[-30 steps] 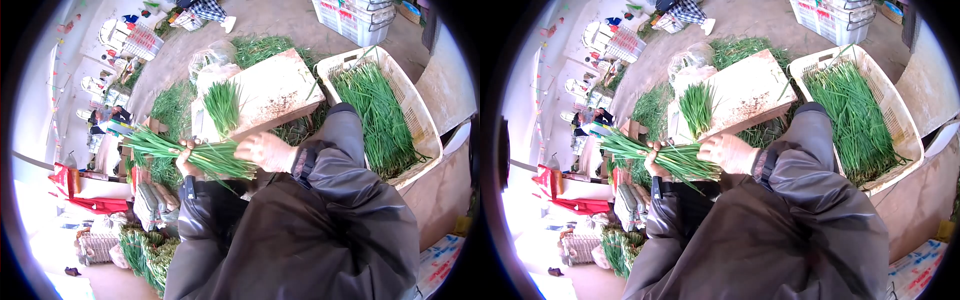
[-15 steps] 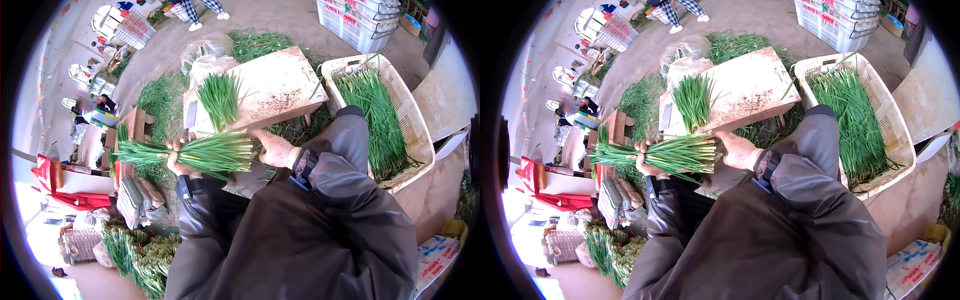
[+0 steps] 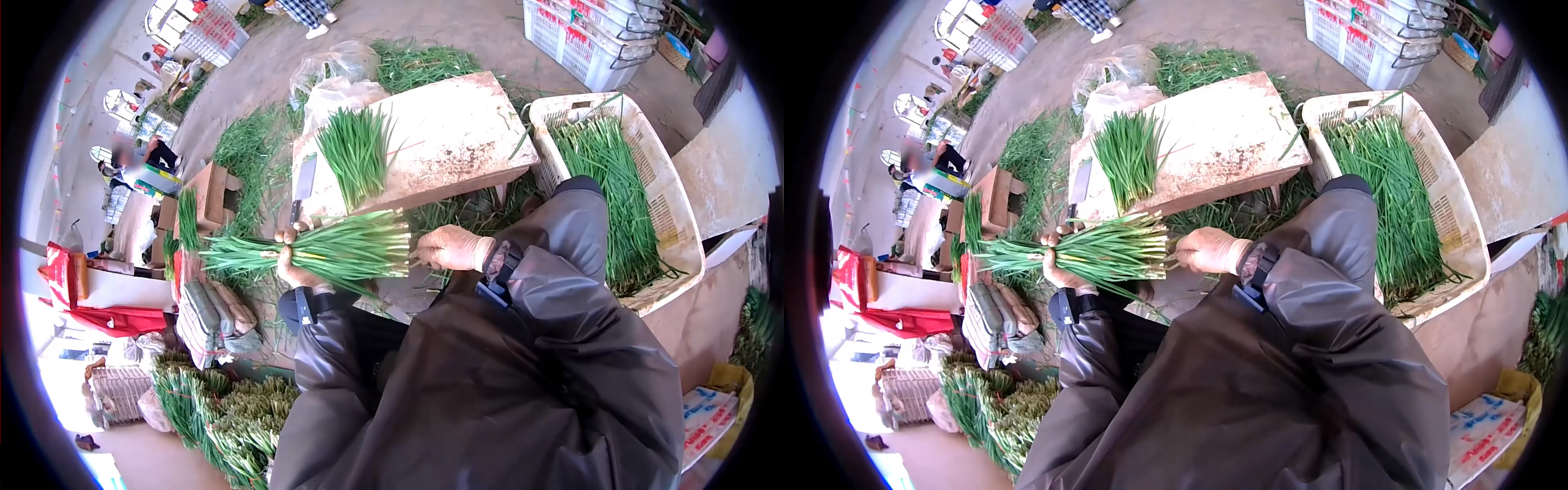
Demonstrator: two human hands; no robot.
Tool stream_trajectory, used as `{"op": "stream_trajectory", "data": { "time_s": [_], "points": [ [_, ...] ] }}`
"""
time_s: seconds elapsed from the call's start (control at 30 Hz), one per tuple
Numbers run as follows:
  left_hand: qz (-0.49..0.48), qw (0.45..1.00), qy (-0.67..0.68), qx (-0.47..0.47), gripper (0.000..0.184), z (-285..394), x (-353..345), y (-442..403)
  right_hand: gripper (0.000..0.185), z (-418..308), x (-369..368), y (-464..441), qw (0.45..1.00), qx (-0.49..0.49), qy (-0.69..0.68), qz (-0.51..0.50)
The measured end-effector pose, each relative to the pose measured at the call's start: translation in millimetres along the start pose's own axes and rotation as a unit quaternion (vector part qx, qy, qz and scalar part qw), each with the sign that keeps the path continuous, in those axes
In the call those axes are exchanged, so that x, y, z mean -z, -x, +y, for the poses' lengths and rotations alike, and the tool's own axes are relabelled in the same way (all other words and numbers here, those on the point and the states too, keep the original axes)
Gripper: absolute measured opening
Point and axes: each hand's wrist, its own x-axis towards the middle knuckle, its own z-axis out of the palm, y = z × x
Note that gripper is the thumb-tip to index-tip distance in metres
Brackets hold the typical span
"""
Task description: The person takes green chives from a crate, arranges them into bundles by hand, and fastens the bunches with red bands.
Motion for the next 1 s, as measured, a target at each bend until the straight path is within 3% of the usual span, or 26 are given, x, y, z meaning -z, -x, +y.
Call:
{"op": "stream_trajectory", "data": {
  "time_s": [0.03, 0.13, 0.17, 0.2, 0.27, 0.3, 0.4, 0.47, 0.53, 0.6, 0.63, 0.67, 0.8, 0.87, 0.9, 1.0],
  "points": [
    [0.038, 0.999, -0.004, 0.008, 0.023, 3.8, 14.2, -1.1, 0.030, -0.9, 0.5, -0.2, 0.999, 0.008, 0.030, 0.024],
    [0.168, 0.986, -0.007, -0.004, 0.012, 3.6, 41.6, -5.0, 0.028, -10.8, 9.5, 2.7, 0.990, -0.070, -0.115, -0.043],
    [0.168, 0.985, -0.033, -0.008, 0.011, 4.9, 61.1, -8.2, 0.025, -10.0, 12.3, 4.9, 0.995, -0.062, -0.079, 0.025],
    [0.162, 0.985, -0.043, 0.042, 0.012, 6.3, 49.4, -6.1, 0.023, -5.5, 15.4, 4.4, 0.994, 0.005, 0.017, 0.107],
    [0.263, 0.964, 0.004, 0.034, 0.011, 3.3, 69.2, -11.1, 0.024, 4.6, 24.1, 2.2, 0.992, -0.024, -0.079, 0.093],
    [0.223, 0.973, 0.014, 0.053, 0.011, 0.8, 68.2, -9.8, 0.024, 0.5, 29.4, 4.4, 0.991, -0.045, -0.090, 0.094],
    [0.274, 0.961, -0.020, 0.039, 0.011, 1.3, 80.6, -11.8, 0.027, 7.8, 45.0, 5.7, 0.957, -0.017, 0.173, 0.232],
    [0.299, 0.954, -0.015, 0.024, 0.011, 4.2, 85.4, -11.7, 0.025, 9.3, 58.5, 11.8, 0.886, -0.133, 0.316, 0.312],
    [0.306, 0.952, -0.018, 0.024, 0.012, 7.1, 78.9, -11.6, 0.021, 9.8, 77.9, 19.1, 0.833, -0.289, 0.410, 0.233],
    [0.299, 0.954, -0.017, 0.032, 0.012, 8.4, 75.1, -10.6, 0.028, 23.6, 77.1, 23.9, 0.813, -0.357, 0.452, 0.087],
    [0.295, 0.955, -0.015, 0.036, 0.012, 8.2, 74.5, -9.9, 0.031, 25.6, 76.4, 21.8, 0.832, -0.344, 0.433, -0.040],
    [0.291, 0.956, -0.013, 0.041, 0.012, 7.0, 74.1, -9.8, 0.044, 27.9, 69.5, 24.2, 0.863, -0.296, 0.406, -0.047],
    [0.301, 0.952, -0.036, 0.035, 0.014, -1.0, 69.0, -8.7, 0.105, 14.9, 38.0, 1.6, 0.971, -0.103, 0.205, 0.066],
    [0.287, 0.956, -0.044, 0.030, 0.014, -7.9, 65.0, -5.8, 0.123, 32.9, 6.5, -18.4, 0.987, -0.016, 0.125, 0.100],
    [0.286, 0.956, -0.054, 0.027, 0.014, -11.5, 59.3, -4.0, 0.129, 41.5, -6.8, -28.4, 0.995, -0.010, 0.052, 0.087],
    [0.287, 0.956, -0.061, 0.022, 0.014, -23.0, 32.0, -0.4, 0.122, 36.4, -24.1, -32.2, 0.992, -0.043, -0.096, 0.071]
  ]
}}
